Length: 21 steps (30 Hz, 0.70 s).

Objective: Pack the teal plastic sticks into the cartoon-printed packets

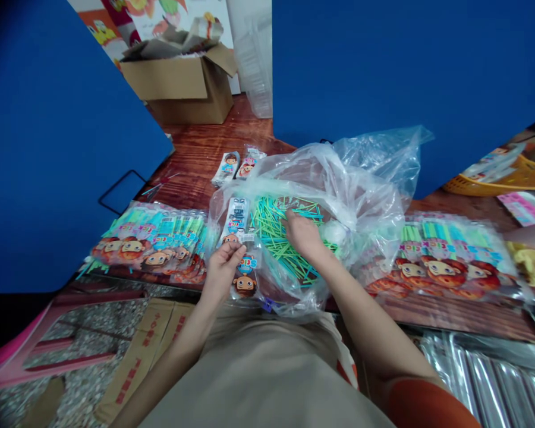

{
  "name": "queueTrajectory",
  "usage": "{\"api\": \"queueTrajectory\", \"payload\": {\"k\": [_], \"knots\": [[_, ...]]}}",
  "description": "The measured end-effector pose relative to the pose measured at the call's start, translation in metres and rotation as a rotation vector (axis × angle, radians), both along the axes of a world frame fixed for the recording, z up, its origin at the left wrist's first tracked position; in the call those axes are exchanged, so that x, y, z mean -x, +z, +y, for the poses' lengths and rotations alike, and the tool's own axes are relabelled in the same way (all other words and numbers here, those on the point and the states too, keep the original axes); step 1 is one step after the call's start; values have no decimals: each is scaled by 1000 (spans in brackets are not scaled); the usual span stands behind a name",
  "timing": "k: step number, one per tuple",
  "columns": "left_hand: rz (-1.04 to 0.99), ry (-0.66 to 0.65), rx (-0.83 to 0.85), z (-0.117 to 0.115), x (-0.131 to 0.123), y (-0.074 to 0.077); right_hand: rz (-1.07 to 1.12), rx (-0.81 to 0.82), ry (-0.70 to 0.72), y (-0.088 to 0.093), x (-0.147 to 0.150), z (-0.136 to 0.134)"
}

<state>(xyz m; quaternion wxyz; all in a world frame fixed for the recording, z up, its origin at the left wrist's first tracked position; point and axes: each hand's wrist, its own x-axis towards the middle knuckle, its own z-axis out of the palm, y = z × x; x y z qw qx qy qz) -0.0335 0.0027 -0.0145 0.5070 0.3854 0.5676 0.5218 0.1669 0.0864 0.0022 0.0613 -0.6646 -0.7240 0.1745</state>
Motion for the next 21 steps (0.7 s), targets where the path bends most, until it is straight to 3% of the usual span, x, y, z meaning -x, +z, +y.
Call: {"api": "queueTrajectory", "payload": {"k": [5, 12, 21], "knots": [[20, -25, -25, 0, 3, 2, -91, 58, -40, -7, 12, 13], [42, -41, -16, 0, 3, 1, -132, 131, 71, -3, 19, 33], [-33, -11, 3, -1, 3, 1, 121, 24, 150, -13, -7, 40]]}}
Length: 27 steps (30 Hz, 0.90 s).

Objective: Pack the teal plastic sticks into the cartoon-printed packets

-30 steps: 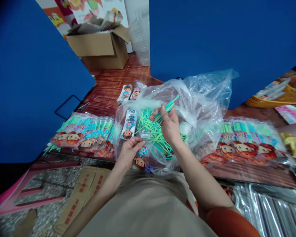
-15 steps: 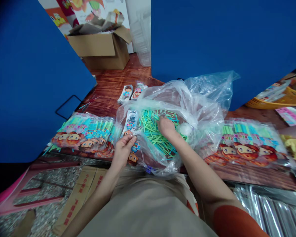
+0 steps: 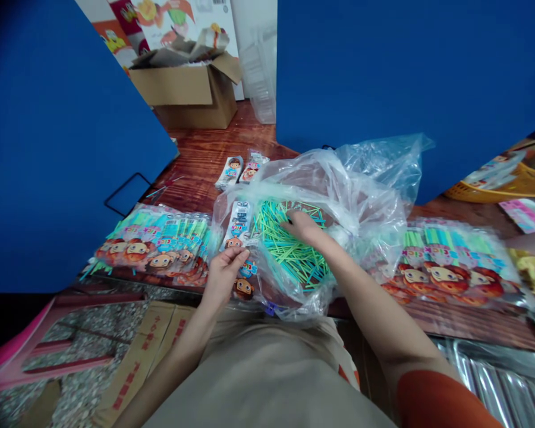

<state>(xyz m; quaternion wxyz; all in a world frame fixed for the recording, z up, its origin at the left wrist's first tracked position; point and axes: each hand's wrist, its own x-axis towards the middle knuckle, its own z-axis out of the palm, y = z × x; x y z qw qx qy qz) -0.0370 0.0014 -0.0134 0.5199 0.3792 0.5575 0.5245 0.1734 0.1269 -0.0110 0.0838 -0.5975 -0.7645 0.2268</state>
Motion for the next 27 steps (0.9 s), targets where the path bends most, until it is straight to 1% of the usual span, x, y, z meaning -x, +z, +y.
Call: {"api": "queueTrajectory", "payload": {"k": [4, 7, 10, 13, 16, 17, 19, 21, 23, 25, 27], "knots": [[-19, 6, -2, -1, -2, 1, 216, -88, -46, -5, -11, -9], [-14, 0, -9, -1, -3, 0, 345, -111, -61, -11, -13, -18], [12, -15, -23, -1, -3, -3, 447, -146, -112, -15, -14, -24], [59, -50, -31, -1, -3, -3, 527, -169, -139, -16, -13, -27], [69, -66, -37, -1, -6, 0, 580, -176, -155, -14, -11, -28], [59, -65, -34, -1, -7, 2, 640, -168, -181, -12, -9, -28], [26, -67, -22, 0, -11, 6, 882, -91, -250, -6, -4, -30], [-15, -78, -5, 0, -15, 10, 1203, 47, -305, 4, 2, -34], [-54, -92, 7, 0, -19, 13, 1433, 139, -312, 19, 10, -40], [-86, -100, 21, -1, -22, 15, 1542, 147, -281, 35, 17, -48], [-113, -101, 42, -2, -24, 16, 1573, 147, -226, 49, 23, -55]]}}
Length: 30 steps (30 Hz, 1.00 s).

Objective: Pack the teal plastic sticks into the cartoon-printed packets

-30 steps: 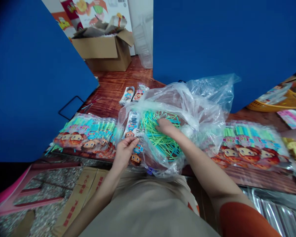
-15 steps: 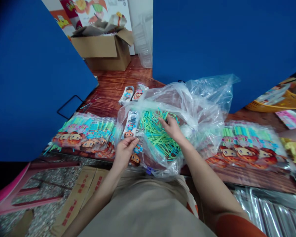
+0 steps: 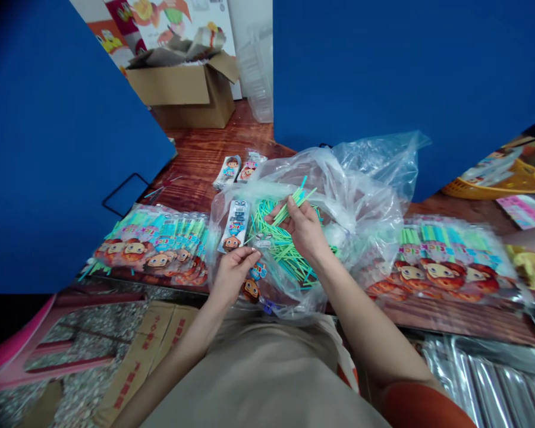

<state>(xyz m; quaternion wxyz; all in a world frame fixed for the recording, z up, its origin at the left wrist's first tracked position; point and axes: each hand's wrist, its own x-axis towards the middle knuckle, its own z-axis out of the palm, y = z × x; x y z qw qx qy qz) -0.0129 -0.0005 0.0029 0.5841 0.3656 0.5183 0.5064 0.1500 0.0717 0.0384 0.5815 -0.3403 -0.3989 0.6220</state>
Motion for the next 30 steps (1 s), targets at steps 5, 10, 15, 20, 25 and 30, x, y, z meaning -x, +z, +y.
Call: {"api": "queueTrajectory", "payload": {"k": [5, 10, 15, 20, 25, 30], "knots": [[-66, -9, 55, 0, -4, 2, -74, -95, 58, 15, 10, -13], [-76, -1, 69, 0, -6, 4, -310, -209, 92, 11, 13, -19], [-42, -2, 28, 0, -6, 4, -393, -206, 49, 8, 13, -20], [-48, 39, -1, 4, -8, 3, -389, -185, 126, 4, 12, -18], [-75, 60, -6, 7, -9, 2, -245, -69, 167, 0, 14, -17], [-83, 80, 12, 8, -11, -1, -164, 1, 88, 3, 18, -18]]}}
